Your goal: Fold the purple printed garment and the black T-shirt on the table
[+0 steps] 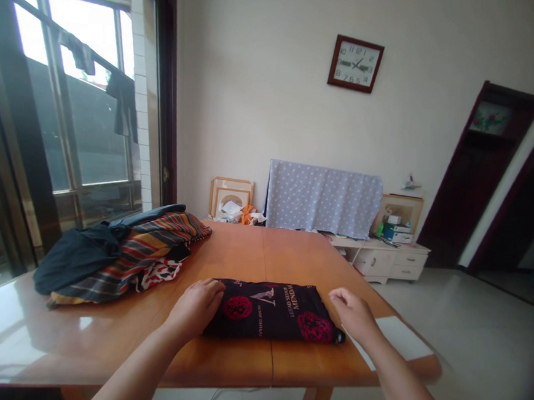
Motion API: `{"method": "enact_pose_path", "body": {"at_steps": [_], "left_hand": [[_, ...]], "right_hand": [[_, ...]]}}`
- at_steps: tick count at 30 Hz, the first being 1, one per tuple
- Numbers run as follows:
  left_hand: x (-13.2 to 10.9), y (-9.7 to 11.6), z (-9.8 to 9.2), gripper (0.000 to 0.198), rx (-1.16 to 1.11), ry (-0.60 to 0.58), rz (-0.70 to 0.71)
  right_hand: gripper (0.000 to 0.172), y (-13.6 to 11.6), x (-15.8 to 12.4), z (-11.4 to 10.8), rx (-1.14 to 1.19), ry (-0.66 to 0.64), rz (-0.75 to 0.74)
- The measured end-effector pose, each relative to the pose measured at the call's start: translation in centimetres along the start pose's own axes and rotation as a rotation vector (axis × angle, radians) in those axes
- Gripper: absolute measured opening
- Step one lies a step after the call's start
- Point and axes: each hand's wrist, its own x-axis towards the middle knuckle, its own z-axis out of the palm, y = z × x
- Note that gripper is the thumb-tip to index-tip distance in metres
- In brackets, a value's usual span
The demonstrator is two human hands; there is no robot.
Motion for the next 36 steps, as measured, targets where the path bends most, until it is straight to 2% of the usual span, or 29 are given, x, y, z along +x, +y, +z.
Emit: {"method": "enact_pose_path", "body": {"at_steps": [2, 6, 9, 14, 17, 21, 24, 29, 33, 36], "left_hand": [[-0.1, -0.1, 2.0, 0.036, -0.024, 0.000, 0.040], [-0.7, -0.9, 4.4, 0.039, -0.088, -0.099, 0.043], [-0.2, -2.4, 4.3, 0.037, -0.204, -0.069, 0.005], [1.8, -6.1, 2.8, 0.035, -0.231, 0.176, -0.249], [2.8, -7.6, 2.4, 0.034, -0.216, 0.218, -0.320], [3.7, -7.8, 2.3, 0.032, -0.250, 0.109, -0.286], [4.4, -7.7, 2.3, 0.030, -0.241, 0.017, -0.293], [4.7, -8.8, 2.0, 0.019, -0.148, 0.011, -0.516], [3.8, -9.3, 1.9, 0.022, -0.166, -0.055, -0.623], [3.1, -8.5, 2.0, 0.021, -0.334, -0.109, -0.624]], "right_hand": [[0.029, -0.1, 0.9, 0.9, 0.012, 0.025, -0.005], [0.026, -1.0, 1.9, 2.4, -0.004, -0.054, -0.033], [0.022, -1.5, 2.6, 3.2, -0.047, -0.101, -0.049], [0.021, -1.2, 4.4, 5.0, -0.127, -0.145, -0.132], [0.027, -0.5, 5.4, 6.6, -0.196, -0.164, -0.186], [0.032, 0.0, 6.0, 7.9, -0.299, -0.214, -0.226], [0.027, -0.3, 5.8, 8.0, -0.380, -0.217, -0.226], [0.022, -1.4, 5.3, 7.6, -0.442, -0.178, -0.222], [0.022, -3.2, 5.8, 8.3, -0.358, -0.188, -0.240], [0.019, -5.7, 6.1, 9.9, -0.205, -0.239, -0.263]]}}
